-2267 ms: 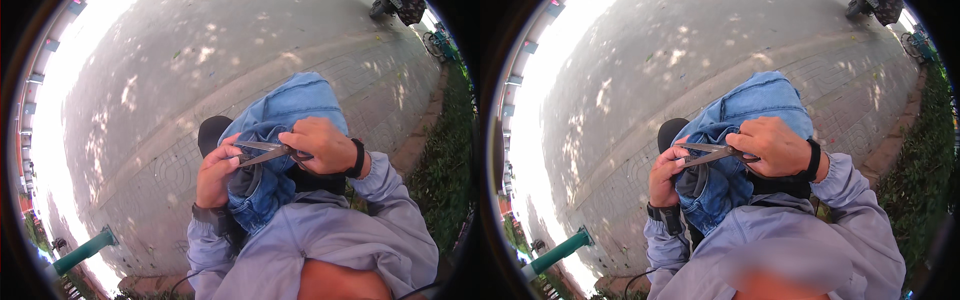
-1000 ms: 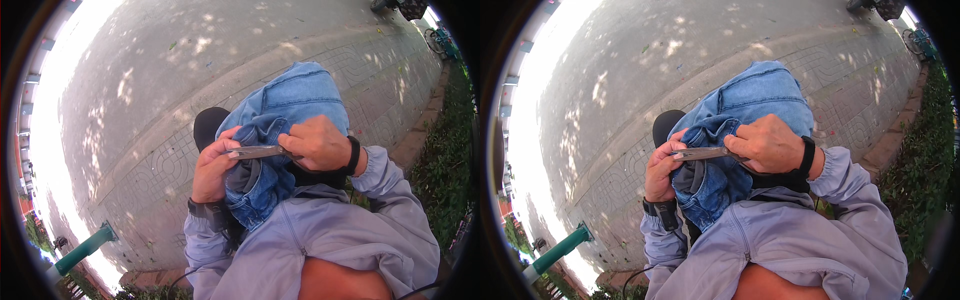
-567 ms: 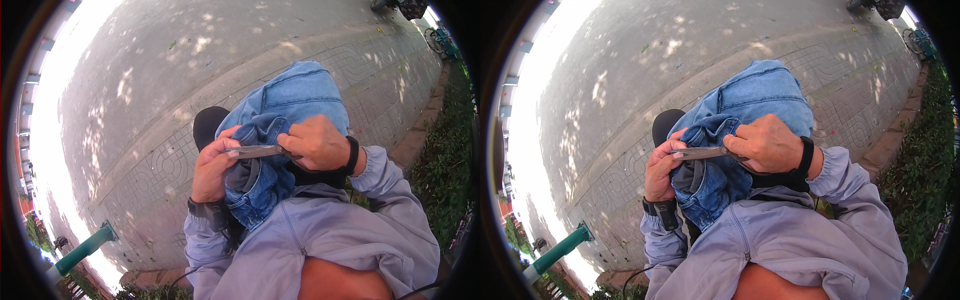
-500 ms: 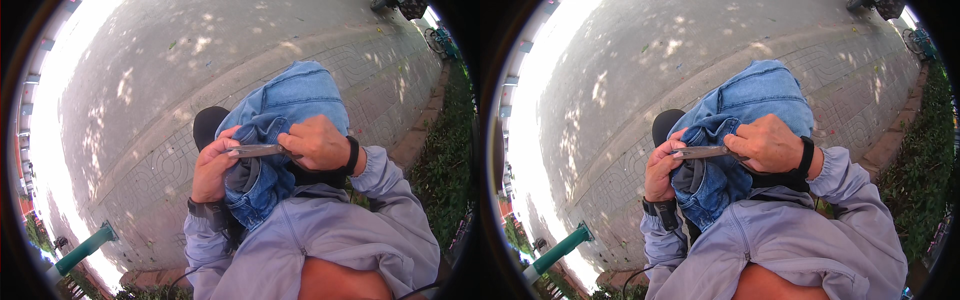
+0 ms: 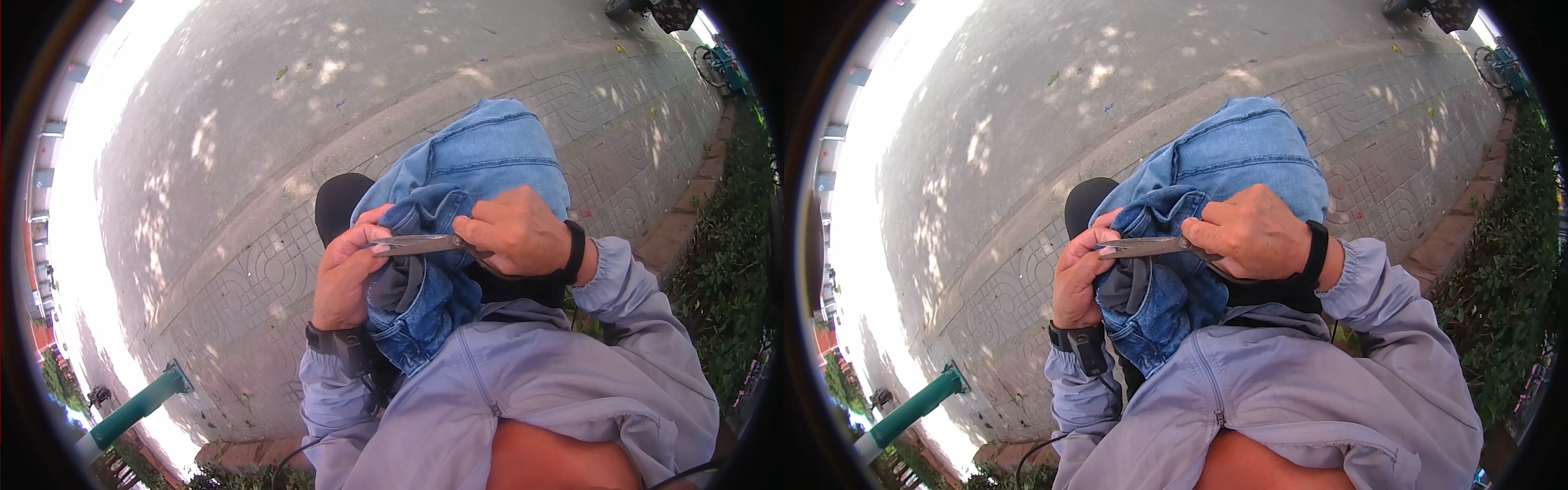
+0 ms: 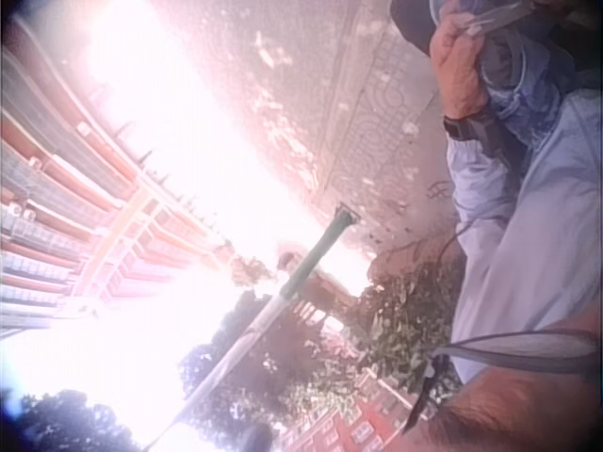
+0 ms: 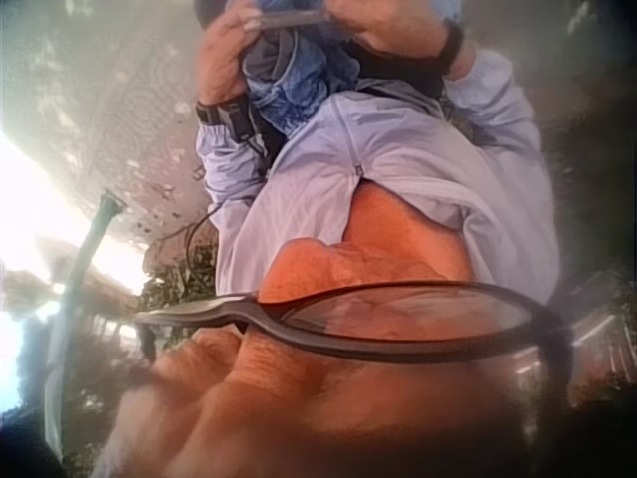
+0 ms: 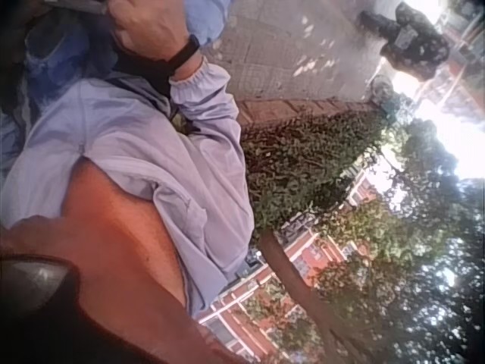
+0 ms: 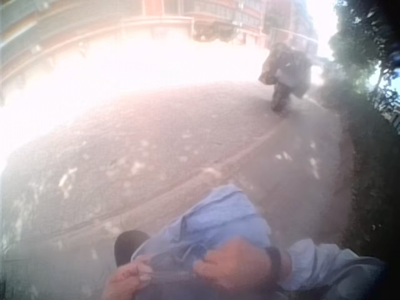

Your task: Trimming a pair of denim jeans with scissors while sitting outdoors.

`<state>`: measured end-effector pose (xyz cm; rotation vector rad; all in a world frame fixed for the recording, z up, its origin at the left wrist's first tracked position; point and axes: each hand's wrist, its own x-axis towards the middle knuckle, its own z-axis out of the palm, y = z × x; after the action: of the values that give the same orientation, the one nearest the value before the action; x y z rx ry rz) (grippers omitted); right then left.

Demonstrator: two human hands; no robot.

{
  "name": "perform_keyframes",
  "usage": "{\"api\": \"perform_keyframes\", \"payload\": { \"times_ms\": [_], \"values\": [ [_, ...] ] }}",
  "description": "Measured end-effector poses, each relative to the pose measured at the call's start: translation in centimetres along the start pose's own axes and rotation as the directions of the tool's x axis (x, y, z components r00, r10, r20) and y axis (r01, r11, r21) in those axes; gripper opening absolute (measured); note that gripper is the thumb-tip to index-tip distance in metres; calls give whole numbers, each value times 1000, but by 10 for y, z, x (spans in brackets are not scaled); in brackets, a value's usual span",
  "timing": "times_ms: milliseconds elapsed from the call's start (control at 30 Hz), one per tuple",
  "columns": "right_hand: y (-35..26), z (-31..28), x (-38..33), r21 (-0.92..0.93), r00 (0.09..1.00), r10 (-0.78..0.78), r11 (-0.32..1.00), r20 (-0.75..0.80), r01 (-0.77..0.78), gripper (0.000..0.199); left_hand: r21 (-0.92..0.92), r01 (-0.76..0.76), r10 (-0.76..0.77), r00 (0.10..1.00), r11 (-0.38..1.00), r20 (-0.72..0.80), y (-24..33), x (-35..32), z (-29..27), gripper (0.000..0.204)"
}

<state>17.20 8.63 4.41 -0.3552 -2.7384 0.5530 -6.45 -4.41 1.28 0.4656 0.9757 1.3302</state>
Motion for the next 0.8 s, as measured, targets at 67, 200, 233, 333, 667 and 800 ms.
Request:
{"api": "perform_keyframes", "payload": {
  "times_ms": [67,200,233,333,667,800],
  "values": [
    [0,0,0,1,1000,0,1000,-4,0,20,-3,-7,7,1000,1000,-8,0,1,-1,17],
    [0,1,0,-2,1000,2,1000,-9,-2,20,-9,-2,2,1000,1000,-5,-1,1,0,18],
    [0,1,0,-2,1000,3,1000,-9,-3,20,-10,-3,3,1000,1000,-10,-1,1,0,18],
    [1,2,-2,-4,1000,1,1000,-11,-1,20,-1,11,-11,1000,1000,10,4,0,5,12],
    [1,1,-1,-27,1000,-5,1000,-12,5,21,-1,8,-8,1000,1000,8,3,-1,3,13],
    [0,7,-6,260,995,101,961,7,-100,23,-46,43,-45,998,998,-38,4,-1,7,12]
  ]
}}
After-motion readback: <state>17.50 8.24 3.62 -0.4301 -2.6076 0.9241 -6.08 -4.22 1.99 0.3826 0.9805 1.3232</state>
